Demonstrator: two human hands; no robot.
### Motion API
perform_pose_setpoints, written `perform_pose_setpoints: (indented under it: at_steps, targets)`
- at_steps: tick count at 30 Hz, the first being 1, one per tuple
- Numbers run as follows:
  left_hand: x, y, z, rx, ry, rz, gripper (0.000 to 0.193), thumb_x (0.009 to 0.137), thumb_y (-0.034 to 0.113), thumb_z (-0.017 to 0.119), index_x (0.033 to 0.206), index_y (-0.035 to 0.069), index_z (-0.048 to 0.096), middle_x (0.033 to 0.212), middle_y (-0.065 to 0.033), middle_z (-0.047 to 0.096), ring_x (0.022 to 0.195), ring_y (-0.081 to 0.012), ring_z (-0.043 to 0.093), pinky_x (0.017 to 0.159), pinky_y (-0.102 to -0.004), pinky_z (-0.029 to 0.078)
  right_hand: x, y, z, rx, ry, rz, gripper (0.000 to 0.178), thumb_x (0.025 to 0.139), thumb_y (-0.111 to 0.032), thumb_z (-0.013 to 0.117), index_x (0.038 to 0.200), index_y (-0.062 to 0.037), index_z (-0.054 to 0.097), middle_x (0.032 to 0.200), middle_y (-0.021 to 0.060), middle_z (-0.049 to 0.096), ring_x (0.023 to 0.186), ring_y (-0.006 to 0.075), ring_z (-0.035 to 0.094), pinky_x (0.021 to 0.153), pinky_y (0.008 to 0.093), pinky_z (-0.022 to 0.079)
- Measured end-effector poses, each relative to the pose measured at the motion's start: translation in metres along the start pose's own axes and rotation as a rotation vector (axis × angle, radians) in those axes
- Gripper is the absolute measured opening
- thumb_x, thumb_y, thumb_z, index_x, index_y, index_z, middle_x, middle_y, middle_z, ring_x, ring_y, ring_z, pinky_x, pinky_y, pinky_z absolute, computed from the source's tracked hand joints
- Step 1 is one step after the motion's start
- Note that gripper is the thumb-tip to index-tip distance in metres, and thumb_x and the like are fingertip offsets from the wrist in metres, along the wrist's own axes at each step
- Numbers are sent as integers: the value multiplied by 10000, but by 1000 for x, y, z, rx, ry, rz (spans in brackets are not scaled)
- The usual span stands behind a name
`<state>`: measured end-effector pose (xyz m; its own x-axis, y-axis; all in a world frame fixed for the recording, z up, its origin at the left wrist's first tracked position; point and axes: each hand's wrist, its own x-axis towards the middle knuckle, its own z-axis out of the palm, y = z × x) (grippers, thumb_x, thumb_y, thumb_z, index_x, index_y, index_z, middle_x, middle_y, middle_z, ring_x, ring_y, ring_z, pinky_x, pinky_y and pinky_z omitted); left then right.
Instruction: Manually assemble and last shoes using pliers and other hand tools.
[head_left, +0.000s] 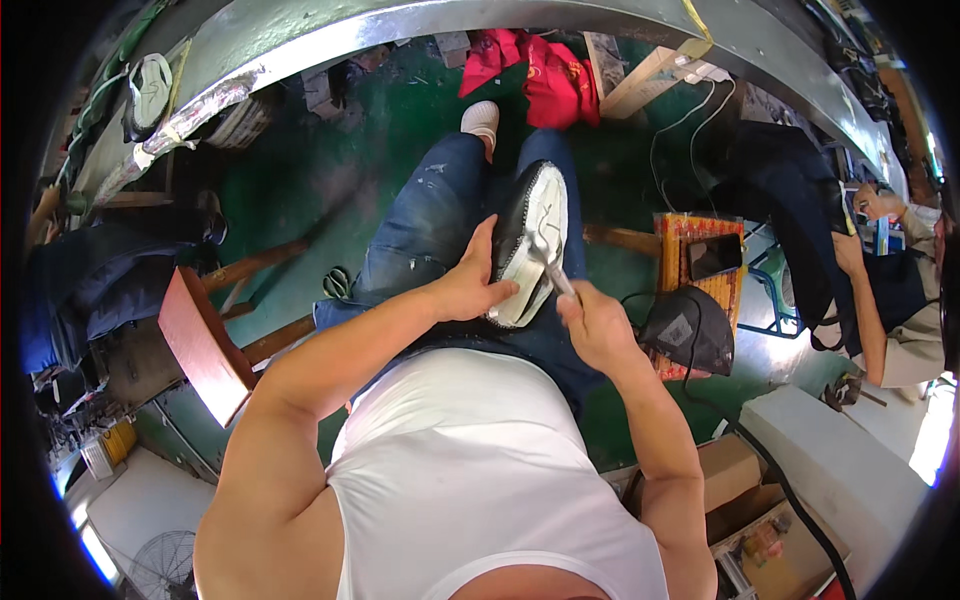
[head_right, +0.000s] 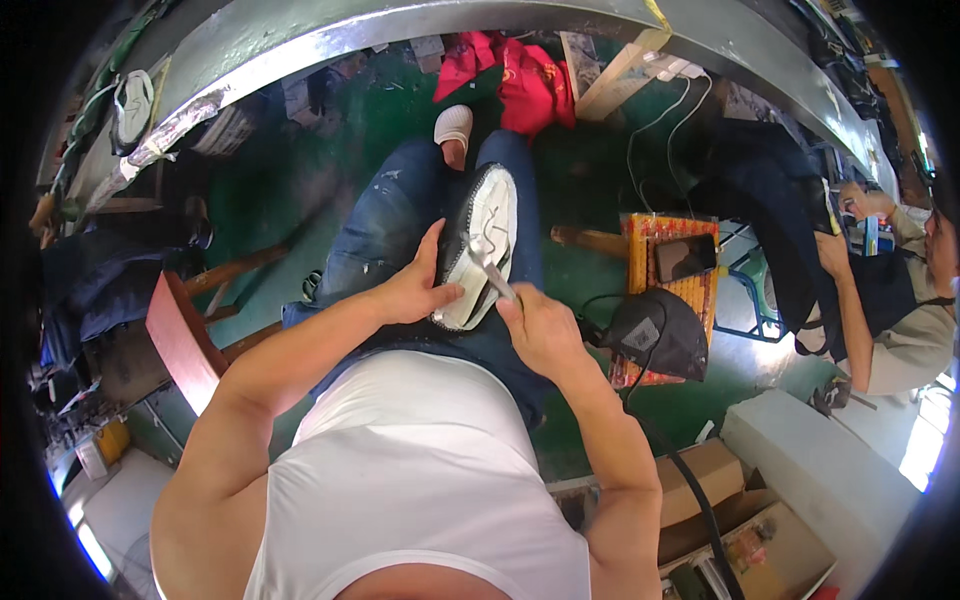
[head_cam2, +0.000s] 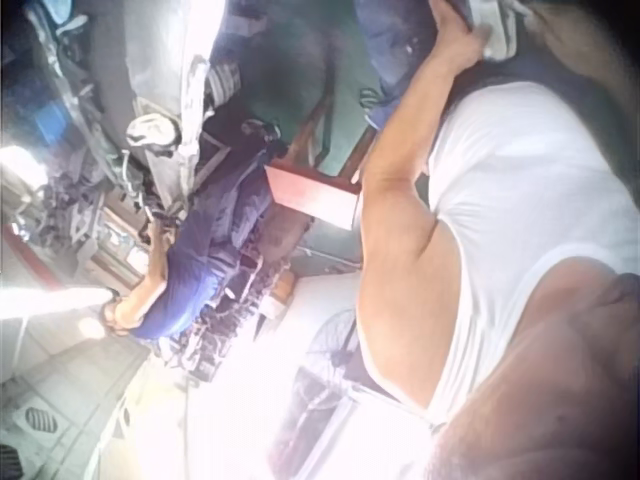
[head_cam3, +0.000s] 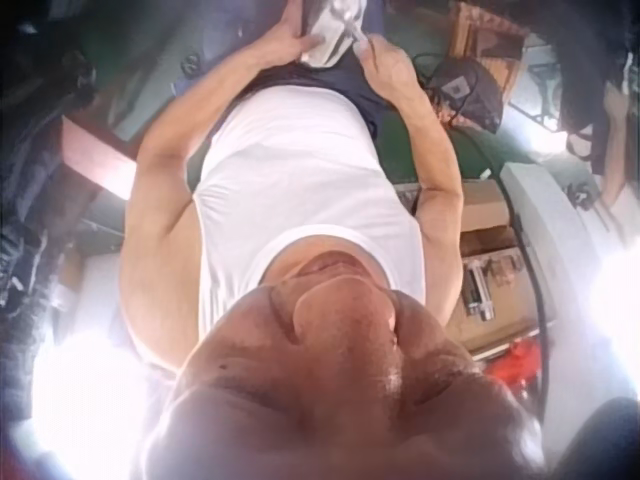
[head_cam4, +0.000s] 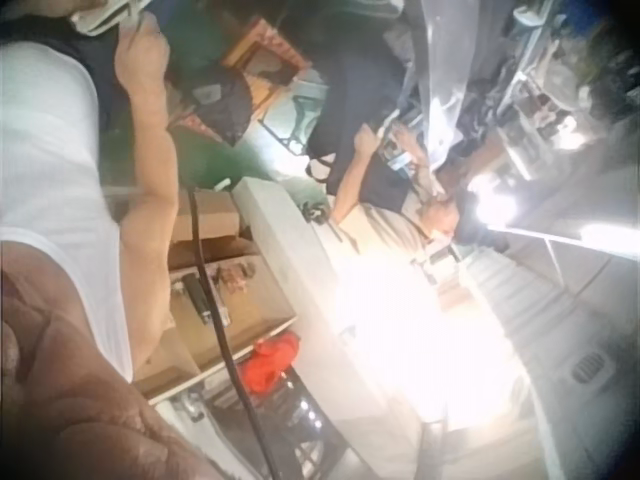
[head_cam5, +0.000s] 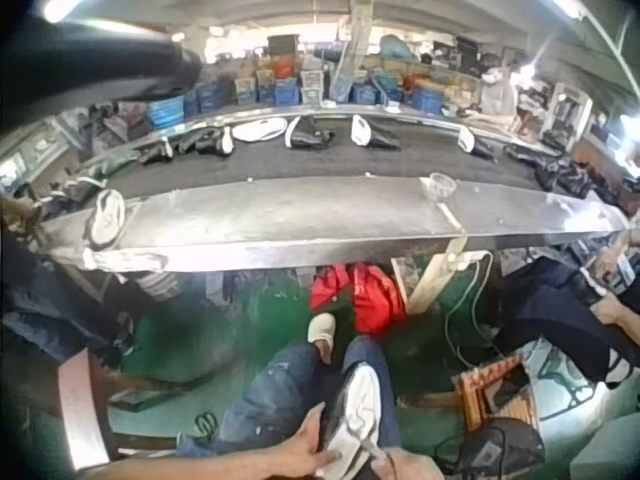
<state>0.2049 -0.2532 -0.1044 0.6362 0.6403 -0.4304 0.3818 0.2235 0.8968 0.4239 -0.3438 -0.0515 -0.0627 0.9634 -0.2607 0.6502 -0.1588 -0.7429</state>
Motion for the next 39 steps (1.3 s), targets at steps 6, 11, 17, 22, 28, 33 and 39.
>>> perform_pose_setpoints:
  at_steps: [6, 11, 17, 22, 28, 33, 39]
  targets:
    - [19, 9, -16, 38, 51, 60, 995, 870, 197, 711, 1512, -43, -11, 1498, -273, 272, 1397, -307, 307, 1142, -360, 272, 41, 1, -14, 228, -194, 335, 430, 1022, -376, 458, 940, 35, 557, 686, 158, 639, 640, 278, 663, 612, 390, 510]
    - [88, 30, -21, 166, 393, -131, 762, 857, 569, 648, 1202, -101, 532, 1087, -250, 651, 1011, -317, 646, 895, -380, 502, 14, 46, 17, 657, 28, 355, 469, 1043, -403, 401, 971, 30, 569, 769, 101, 640, 618, 164, 637, 575, 302, 505]
    - [31, 70, -41, -1185, 36, 119, 664, 923, 485, 620, 1407, 62, 455, 1315, -113, 582, 1198, -236, 564, 1006, -399, 451, -10, 45, 13, 891, 104, 531, 496, 1041, -462, 374, 1036, -3, 563, 809, 75, 643, 633, 162, 646, 513, 251, 456]
    - [-28, 36, -95, -1050, -456, 119, 1050, 775, 905, 269, 1553, 200, 257, 1586, -96, 290, 1435, -291, 311, 1149, -496, 255, -23, 67, 11, 923, 84, 608, 419, 1041, -402, 416, 1048, -13, 569, 822, 70, 640, 642, 171, 645, 536, 258, 481]
    - [-41, 17, -4, 479, 167, 54, 1003, 781, 362, 748, 1506, -58, 196, 1444, -294, 420, 1302, -395, 478, 1095, -372, 369, -25, 72, 24, 1059, 178, 471, 243, 992, -165, 544, 1148, 21, 555, 859, 66, 624, 704, 167, 618, 660, 280, 507]
    - [-10, -18, -4, -469, 186, -45, 862, 841, 117, 758, 1500, -19, 219, 1330, -131, 540, 1214, -209, 534, 1037, -340, 431, -18, 2, -13, 152, -190, 373, 361, 938, -142, 587, 1252, 28, 533, 941, 156, 634, 814, 229, 650, 753, 356, 519]
    - [-17, -36, 8, -332, 173, -17, 992, 802, 178, 799, 1507, -55, 140, 1343, -193, 528, 1248, -250, 515, 1054, -329, 406, -8, -9, -10, -322, -118, -174, 462, 880, -103, 591, 1312, 38, 507, 1059, 233, 618, 1034, 403, 601, 877, 454, 497]
